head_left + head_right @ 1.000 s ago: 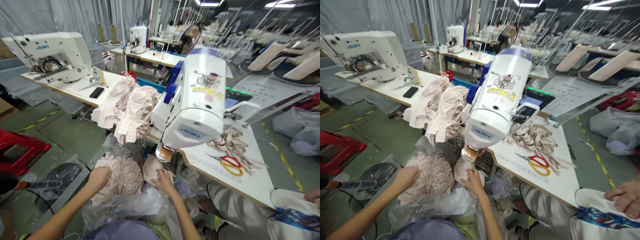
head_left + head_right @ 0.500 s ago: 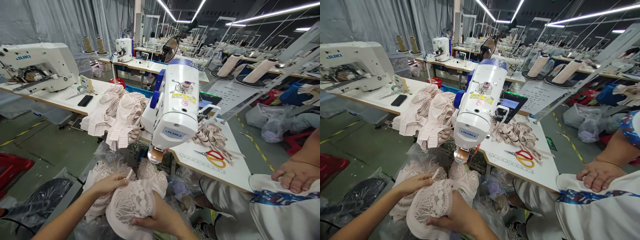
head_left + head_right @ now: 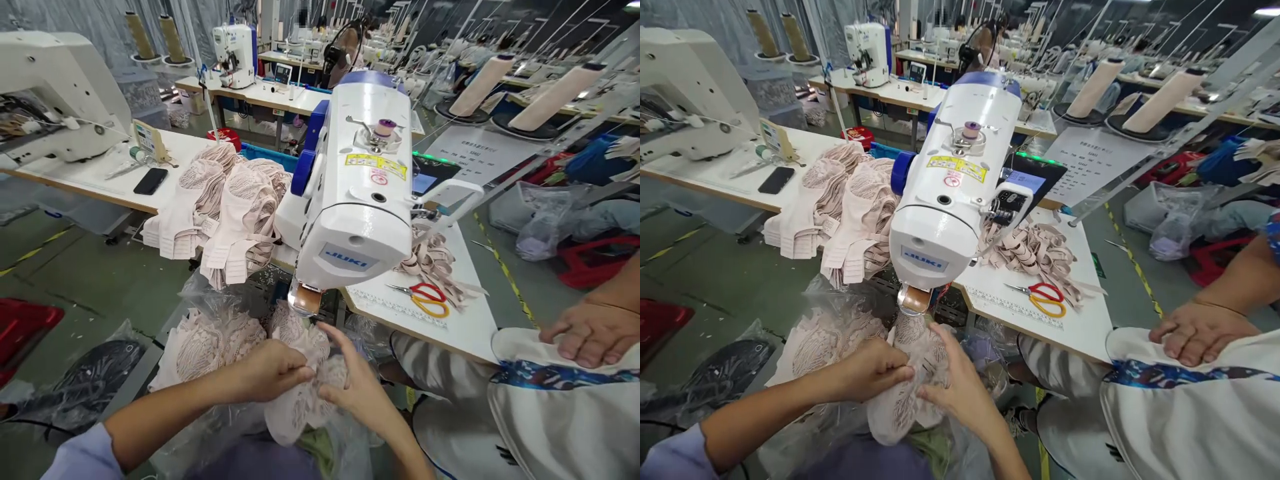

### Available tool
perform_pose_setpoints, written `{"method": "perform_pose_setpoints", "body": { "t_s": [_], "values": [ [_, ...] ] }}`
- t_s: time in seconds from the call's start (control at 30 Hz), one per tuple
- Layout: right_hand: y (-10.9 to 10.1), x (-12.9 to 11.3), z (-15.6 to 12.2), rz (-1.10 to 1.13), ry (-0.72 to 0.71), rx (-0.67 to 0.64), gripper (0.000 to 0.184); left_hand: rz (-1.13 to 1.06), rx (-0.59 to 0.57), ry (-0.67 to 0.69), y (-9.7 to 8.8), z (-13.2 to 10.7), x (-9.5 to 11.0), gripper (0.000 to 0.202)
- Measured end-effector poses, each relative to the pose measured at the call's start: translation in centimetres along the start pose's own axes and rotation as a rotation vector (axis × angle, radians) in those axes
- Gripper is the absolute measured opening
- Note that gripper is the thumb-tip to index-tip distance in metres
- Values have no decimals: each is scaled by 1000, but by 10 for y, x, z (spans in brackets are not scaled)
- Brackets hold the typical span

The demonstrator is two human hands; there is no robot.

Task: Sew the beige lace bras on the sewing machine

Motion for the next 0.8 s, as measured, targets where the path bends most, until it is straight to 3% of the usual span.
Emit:
{"method": "perform_pose_setpoints", "body": {
  "t_s": [0.03,0.1,0.17,0.23,0.37,0.53,0.63,0.8],
  "values": [
    [9,0,0,84,-27,-25,80,38,-5,39,1,4,8,43],
    [21,1,0,187,-37,-11,56,132,34,66,-4,12,17,42],
    [17,-1,3,174,-45,134,37,226,97,6,-17,20,13,46],
    [9,-12,9,88,-115,234,32,269,139,-68,-31,26,6,51],
    [2,-36,34,-71,-186,188,37,141,191,-147,-61,38,-3,48],
    [-13,-26,62,59,-37,283,39,69,339,-219,-92,51,-11,21],
    [-17,-14,72,178,64,325,38,121,448,-207,-102,58,-14,20],
    [-16,-10,88,348,117,257,41,149,510,-134,-107,69,-11,16]
  ]
}}
Point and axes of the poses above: each hand's wrist, its own z-axis towards the middle knuckle, its own y-axis out of the palm, x = y × z, the point moved 8 cm from there along z, towards the middle knuckle, and after that the axes turned 6 degrees about x, right-handed, at the moved point
